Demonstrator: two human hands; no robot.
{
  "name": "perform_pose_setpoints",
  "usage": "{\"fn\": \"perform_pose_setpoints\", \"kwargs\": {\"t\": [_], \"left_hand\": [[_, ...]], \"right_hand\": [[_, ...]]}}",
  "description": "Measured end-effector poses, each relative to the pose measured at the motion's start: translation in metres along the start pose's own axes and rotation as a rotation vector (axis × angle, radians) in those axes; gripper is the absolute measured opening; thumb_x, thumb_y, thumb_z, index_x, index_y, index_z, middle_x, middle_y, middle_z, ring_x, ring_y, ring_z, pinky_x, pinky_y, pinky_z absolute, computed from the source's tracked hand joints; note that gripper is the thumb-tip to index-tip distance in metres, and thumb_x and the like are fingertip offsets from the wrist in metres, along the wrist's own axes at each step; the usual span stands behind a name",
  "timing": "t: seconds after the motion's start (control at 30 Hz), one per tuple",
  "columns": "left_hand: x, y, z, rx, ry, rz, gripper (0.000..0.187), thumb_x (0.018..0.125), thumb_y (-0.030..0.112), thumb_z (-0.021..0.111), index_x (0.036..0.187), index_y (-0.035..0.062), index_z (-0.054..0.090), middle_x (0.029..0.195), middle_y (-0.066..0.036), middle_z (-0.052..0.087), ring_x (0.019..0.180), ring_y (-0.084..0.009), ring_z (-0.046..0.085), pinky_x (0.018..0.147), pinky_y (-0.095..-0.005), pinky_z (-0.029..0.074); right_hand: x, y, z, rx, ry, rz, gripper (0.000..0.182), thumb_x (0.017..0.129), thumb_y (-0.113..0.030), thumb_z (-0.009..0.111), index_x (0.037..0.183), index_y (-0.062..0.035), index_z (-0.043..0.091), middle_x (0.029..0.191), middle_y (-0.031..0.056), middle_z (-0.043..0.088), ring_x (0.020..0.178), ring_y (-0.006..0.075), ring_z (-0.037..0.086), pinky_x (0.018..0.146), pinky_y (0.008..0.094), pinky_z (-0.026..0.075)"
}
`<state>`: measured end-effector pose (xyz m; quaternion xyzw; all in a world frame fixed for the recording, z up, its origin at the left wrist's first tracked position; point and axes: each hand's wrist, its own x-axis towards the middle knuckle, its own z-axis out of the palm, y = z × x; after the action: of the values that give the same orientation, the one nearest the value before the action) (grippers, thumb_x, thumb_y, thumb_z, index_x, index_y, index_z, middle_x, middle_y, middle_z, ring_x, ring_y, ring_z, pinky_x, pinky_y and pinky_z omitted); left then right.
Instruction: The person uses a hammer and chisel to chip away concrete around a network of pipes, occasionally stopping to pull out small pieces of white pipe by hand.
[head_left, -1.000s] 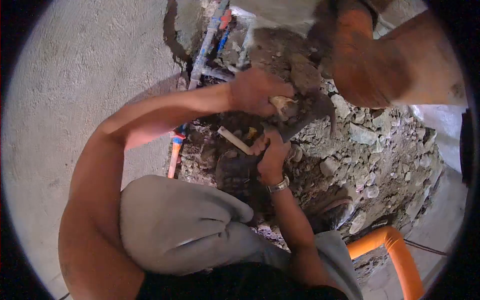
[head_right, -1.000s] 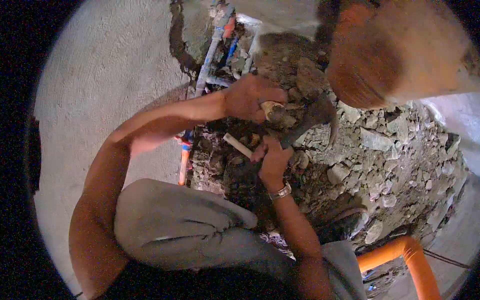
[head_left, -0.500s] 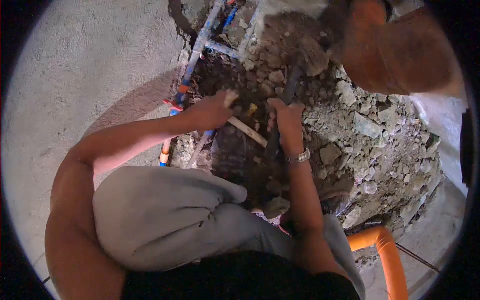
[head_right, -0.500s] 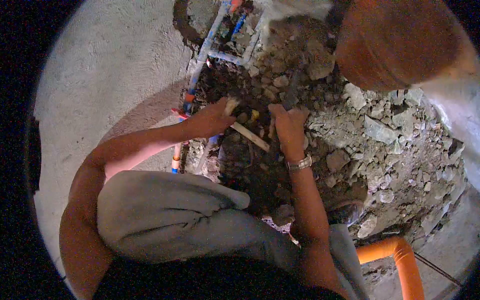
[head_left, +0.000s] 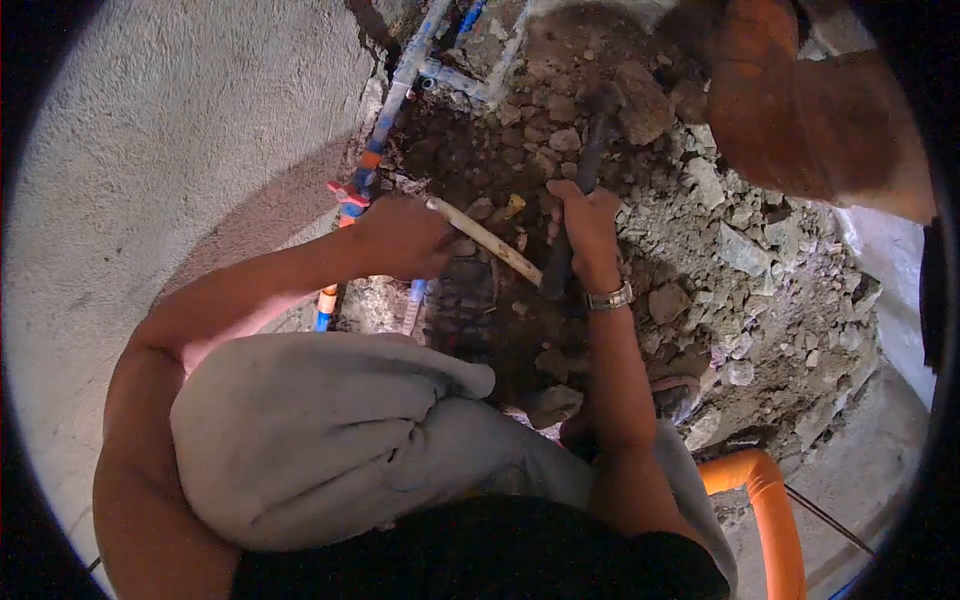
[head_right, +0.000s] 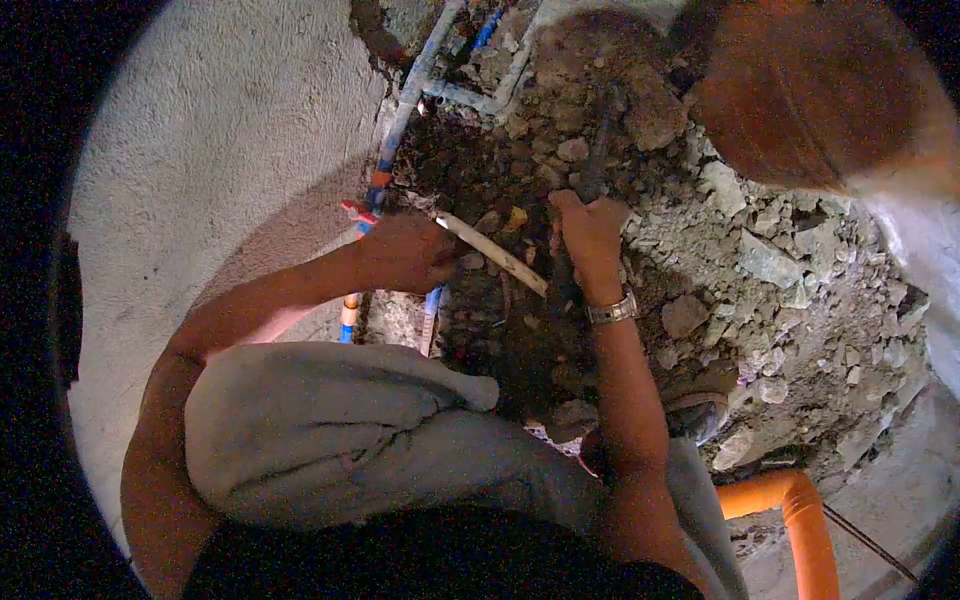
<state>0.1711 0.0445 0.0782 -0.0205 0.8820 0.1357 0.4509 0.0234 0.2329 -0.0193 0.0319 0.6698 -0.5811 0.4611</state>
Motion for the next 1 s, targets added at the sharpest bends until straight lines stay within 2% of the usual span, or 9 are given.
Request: {"fn": "perform_pose_setpoints", "kwargs": {"t": [0.07, 0.17, 0.4, 0.5, 0.57, 0.7, 0.8, 0.87, 1.0], "left_hand": [[0.01, 0.025, -0.012, -0.059, 0.486, 0.221, 0.029, 0.081, 0.029, 0.065, 0.106, 0.0136, 0.066, 0.088, -0.01, 0.065, 0.082, -0.0311, 0.067, 0.066, -0.0479, 0.054], [0.051, 0.04, 0.021, 0.009, 0.532, 0.537, 0.029, 0.079, 0.025, 0.067, 0.105, 0.0129, 0.063, 0.101, -0.009, 0.061, 0.1, -0.0324, 0.063, 0.08, -0.0469, 0.052], [0.044, 0.045, -0.037, 0.051, 0.12, 0.53, 0.036, 0.078, 0.018, 0.068, 0.111, 0.0072, 0.061, 0.099, -0.012, 0.063, 0.098, -0.0309, 0.063, 0.083, -0.0441, 0.051], [0.01, 0.013, -0.128, -0.483, 0.005, 0.476, 0.041, 0.081, 0.016, 0.069, 0.118, 0.0038, 0.058, 0.097, -0.013, 0.065, 0.092, -0.0258, 0.064, 0.084, -0.039, 0.051], [-0.011, -0.02, -0.177, -0.767, 0.419, 0.381, 0.043, 0.086, 0.015, 0.068, 0.125, 0.0061, 0.055, 0.104, -0.008, 0.065, 0.09, -0.0187, 0.064, 0.078, -0.0317, 0.054], [-0.018, -0.065, -0.246, -0.775, 1.345, 0.365, 0.021, 0.098, 0.027, 0.057, 0.104, 0.0093, 0.048, 0.087, -0.001, 0.052, 0.073, -0.0125, 0.052, 0.066, -0.0275, 0.046], [0.0, -0.095, -0.261, -0.903, 1.414, 0.034, 0.027, 0.099, 0.034, 0.053, 0.108, 0.0084, 0.051, 0.088, -0.001, 0.052, 0.073, -0.0117, 0.05, 0.065, -0.028, 0.045], [0.034, -0.145, -0.255, -0.857, 1.311, 0.139, 0.035, 0.099, 0.039, 0.05, 0.11, 0.0066, 0.054, 0.09, -0.003, 0.052, 0.074, -0.0143, 0.049, 0.069, -0.0324, 0.045], [0.057, -0.138, -0.248, -0.034, 1.692, 0.08, 0.035, 0.094, 0.024, 0.059, 0.116, -0.0013, 0.049, 0.099, -0.016, 0.06, 0.092, -0.0312, 0.058, 0.083, -0.0419, 0.047]], "right_hand": [[0.017, 0.019, -0.005, -0.129, 0.025, -0.125, 0.025, 0.085, -0.021, 0.066, 0.069, -0.0062, 0.055, 0.056, 0.0028, 0.053, 0.044, 0.0143, 0.053, 0.042, 0.0306, 0.044], [-0.003, -0.016, 0.003, 0.098, 0.013, 0.09, 0.03, 0.085, -0.025, 0.066, 0.064, -0.0037, 0.06, 0.055, 0.0034, 0.056, 0.044, 0.016, 0.052, 0.044, 0.0312, 0.042], [-0.002, -0.026, -0.02, 0.187, -0.116, 0.185, 0.025, 0.086, -0.026, 0.067, 0.073, -0.0046, 0.062, 0.059, 0.003, 0.058, 0.047, 0.0148, 0.054, 0.045, 0.03, 0.042], [0.012, 0.001, -0.031, -0.271, -0.207, -0.633, 0.023, 0.085, -0.024, 0.067, 0.101, -0.0072, 0.063, 0.061, 0.0005, 0.053, 0.047, 0.013, 0.051, 0.045, 0.0292, 0.045], [-0.008, -0.034, -0.021, 0.152, -0.151, 0.172, 0.025, 0.086, -0.024, 0.067, 0.103, -0.0058, 0.063, 0.061, 0.0005, 0.053, 0.047, 0.0125, 0.05, 0.046, 0.0284, 0.044], [-0.014, -0.042, -0.014, 0.206, -0.111, 0.163, 0.024, 0.085, -0.026, 0.07, 0.075, -0.0055, 0.062, 0.061, 0.0017, 0.058, 0.044, 0.0139, 0.053, 0.043, 0.0297, 0.043], [-0.009, -0.034, -0.013, 0.182, -0.1, 0.109, 0.024, 0.084, -0.025, 0.071, 0.074, -0.0067, 0.06, 0.06, 0.001, 0.056, 0.044, 0.0142, 0.053, 0.043, 0.0297, 0.043], [-0.005, -0.027, -0.015, 0.146, -0.1, 0.122, 0.035, 0.087, -0.024, 0.065, 0.115, -0.0039, 0.059, 0.059, -0.0014, 0.051, 0.045, 0.0114, 0.048, 0.043, 0.0284, 0.042], [-0.004, -0.026, -0.014, 0.15, -0.081, 0.14, 0.036, 0.087, -0.024, 0.066, 0.115, -0.0037, 0.058, 0.06, -0.0012, 0.051, 0.045, 0.0111, 0.048, 0.043, 0.0282, 0.041]]}}
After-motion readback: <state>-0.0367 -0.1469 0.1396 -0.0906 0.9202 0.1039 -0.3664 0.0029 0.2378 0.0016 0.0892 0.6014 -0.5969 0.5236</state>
